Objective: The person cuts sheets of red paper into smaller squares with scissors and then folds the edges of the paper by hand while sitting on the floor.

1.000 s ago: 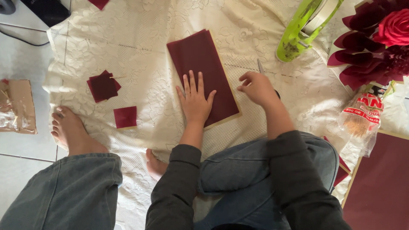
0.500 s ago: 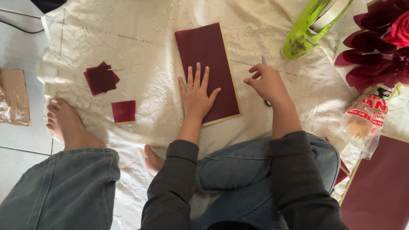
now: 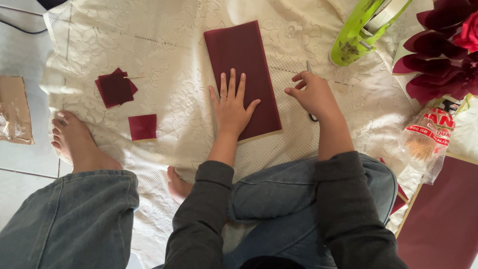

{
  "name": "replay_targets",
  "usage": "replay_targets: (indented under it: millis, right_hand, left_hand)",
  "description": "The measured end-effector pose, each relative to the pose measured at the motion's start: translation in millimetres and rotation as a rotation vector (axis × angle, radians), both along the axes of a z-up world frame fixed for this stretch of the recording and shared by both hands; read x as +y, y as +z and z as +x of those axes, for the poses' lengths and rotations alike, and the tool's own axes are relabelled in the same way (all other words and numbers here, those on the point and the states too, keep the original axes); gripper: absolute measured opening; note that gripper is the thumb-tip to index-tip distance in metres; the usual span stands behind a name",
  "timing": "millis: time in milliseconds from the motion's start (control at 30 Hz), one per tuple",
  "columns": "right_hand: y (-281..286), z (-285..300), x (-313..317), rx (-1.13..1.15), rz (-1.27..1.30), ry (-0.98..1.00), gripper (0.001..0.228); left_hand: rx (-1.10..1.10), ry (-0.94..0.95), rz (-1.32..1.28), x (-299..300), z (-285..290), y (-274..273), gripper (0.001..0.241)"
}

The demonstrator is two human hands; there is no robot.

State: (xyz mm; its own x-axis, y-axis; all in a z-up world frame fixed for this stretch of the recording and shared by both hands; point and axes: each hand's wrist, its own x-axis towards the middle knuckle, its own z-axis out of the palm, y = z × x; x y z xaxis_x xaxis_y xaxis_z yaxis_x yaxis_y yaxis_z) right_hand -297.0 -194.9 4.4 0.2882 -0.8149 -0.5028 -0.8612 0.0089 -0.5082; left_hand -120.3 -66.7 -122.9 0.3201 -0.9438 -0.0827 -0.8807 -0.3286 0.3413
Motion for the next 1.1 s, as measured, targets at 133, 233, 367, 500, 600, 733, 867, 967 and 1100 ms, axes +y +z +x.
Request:
replay_targets:
  millis: [133,233,367,500,600,733,867,967,1100]
  right_hand:
    - [2.1,0.2,-0.2,0.003,0.005,0.008,0.043]
    - [2.1,-0.3,0.4,-0.001,0.009,-0.005,0.043]
    - [1.3,0.3,-0.8,0.014,0.011,0.009,0.043]
    - [3.2,0.9,-0.8,0.021,0.022,0.015,0.044]
    - [4.7,1.7,0.4,0.022,0.021,0.016,0.045]
    - [3.4,0.5,-0.1,0.023,0.013,0.012,0.045]
    - [6.1,1.4,-0.3,0.021,0.018,0.012,0.045]
    - [7.2,2.3,-0.3,0.033,0.036,0.018,0.045]
    - [8.6,3.4,1.5,0.035,0.021,0.006,0.044]
  left_hand:
    - [-0.002,-0.003,0.018,0.3,0.7,0.0,0.084]
    - [0.008,-0.006,0.029,-0.1,1.0,0.0,0.085]
    - [-0.001,-0.010,0.012,0.0,0.7,-1.8,0.085]
    - [-0.005,-0.010,0.008,0.5,0.4,-3.6,0.084]
    - [-0.009,-0.012,0.014,0.5,0.7,-2.6,0.084]
    - [-0.013,-0.013,0.027,0.6,0.7,-1.1,0.085]
    - [-0.001,-0.008,0.032,0.7,0.7,1.0,0.084]
    - [0.015,-0.003,0.029,1.2,0.8,1.9,0.084]
    - [0.021,0.001,0.038,0.9,0.9,3.9,0.084]
